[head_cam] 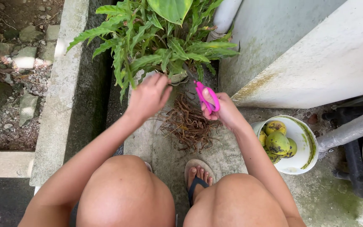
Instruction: Prune a potted plant using a pair of scissors.
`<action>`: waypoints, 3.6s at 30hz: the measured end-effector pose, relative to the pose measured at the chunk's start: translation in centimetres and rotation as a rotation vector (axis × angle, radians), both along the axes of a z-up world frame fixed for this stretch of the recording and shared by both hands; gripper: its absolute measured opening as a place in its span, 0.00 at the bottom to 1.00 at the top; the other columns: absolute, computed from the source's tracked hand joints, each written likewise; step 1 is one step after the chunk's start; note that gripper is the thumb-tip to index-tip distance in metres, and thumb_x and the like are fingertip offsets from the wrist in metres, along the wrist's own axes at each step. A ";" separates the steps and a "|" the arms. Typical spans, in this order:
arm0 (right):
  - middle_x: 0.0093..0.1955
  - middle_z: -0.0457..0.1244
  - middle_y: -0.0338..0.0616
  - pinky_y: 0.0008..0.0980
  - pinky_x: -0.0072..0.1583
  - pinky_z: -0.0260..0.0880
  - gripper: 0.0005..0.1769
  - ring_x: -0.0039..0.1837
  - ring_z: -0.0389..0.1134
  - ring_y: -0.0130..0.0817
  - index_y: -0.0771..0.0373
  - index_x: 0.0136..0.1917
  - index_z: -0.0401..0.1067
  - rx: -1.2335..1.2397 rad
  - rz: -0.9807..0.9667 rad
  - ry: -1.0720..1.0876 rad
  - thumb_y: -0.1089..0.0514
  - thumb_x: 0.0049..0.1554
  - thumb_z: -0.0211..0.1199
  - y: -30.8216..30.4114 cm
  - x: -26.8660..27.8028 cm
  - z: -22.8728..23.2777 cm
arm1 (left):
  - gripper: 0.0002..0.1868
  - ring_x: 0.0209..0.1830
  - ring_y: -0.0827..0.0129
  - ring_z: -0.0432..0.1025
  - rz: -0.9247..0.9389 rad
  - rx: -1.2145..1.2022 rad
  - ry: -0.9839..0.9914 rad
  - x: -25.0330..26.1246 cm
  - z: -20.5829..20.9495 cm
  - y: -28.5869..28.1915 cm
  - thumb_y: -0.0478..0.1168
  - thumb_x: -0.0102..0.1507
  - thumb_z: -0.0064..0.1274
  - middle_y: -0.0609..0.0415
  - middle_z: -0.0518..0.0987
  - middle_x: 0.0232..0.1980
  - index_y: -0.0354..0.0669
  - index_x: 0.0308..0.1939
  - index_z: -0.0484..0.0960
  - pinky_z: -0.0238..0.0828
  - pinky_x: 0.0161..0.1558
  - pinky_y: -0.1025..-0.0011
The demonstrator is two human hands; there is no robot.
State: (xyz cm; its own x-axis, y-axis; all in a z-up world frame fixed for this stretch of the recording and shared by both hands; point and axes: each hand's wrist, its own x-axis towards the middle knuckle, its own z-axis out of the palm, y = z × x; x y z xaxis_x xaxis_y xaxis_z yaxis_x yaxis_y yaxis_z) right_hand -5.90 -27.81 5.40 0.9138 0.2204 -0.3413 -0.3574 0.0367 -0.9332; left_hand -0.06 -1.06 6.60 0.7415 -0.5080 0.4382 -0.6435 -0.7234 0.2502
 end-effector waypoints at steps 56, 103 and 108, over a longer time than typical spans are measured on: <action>0.25 0.59 0.39 0.24 0.27 0.48 0.34 0.25 0.57 0.25 0.66 0.34 0.70 0.047 -0.068 0.169 0.31 0.57 0.62 1.4 -0.7 -3.3 | 0.21 0.25 0.60 0.78 0.134 0.190 0.163 2.1 -6.2 -2.8 0.35 0.66 0.48 0.44 0.80 0.35 0.39 0.63 0.72 0.76 0.25 0.64; 0.28 0.66 0.42 0.27 0.36 0.61 0.26 0.32 0.65 0.27 0.65 0.35 0.75 -0.195 -0.025 0.155 0.39 0.57 0.61 -5.2 -12.6 0.8 | 0.19 0.33 0.62 0.81 0.128 -0.228 0.198 11.3 -1.2 -12.6 0.32 0.58 0.63 0.52 0.85 0.36 0.49 0.53 0.83 0.79 0.36 0.62; 0.31 0.70 0.42 0.26 0.37 0.66 0.21 0.33 0.68 0.27 0.67 0.35 0.77 -0.230 -0.074 -0.022 0.45 0.54 0.64 -5.9 -11.4 1.8 | 0.18 0.34 0.64 0.82 -0.018 -0.374 0.249 11.0 0.7 -8.3 0.31 0.56 0.62 0.54 0.86 0.36 0.48 0.50 0.83 0.79 0.38 0.64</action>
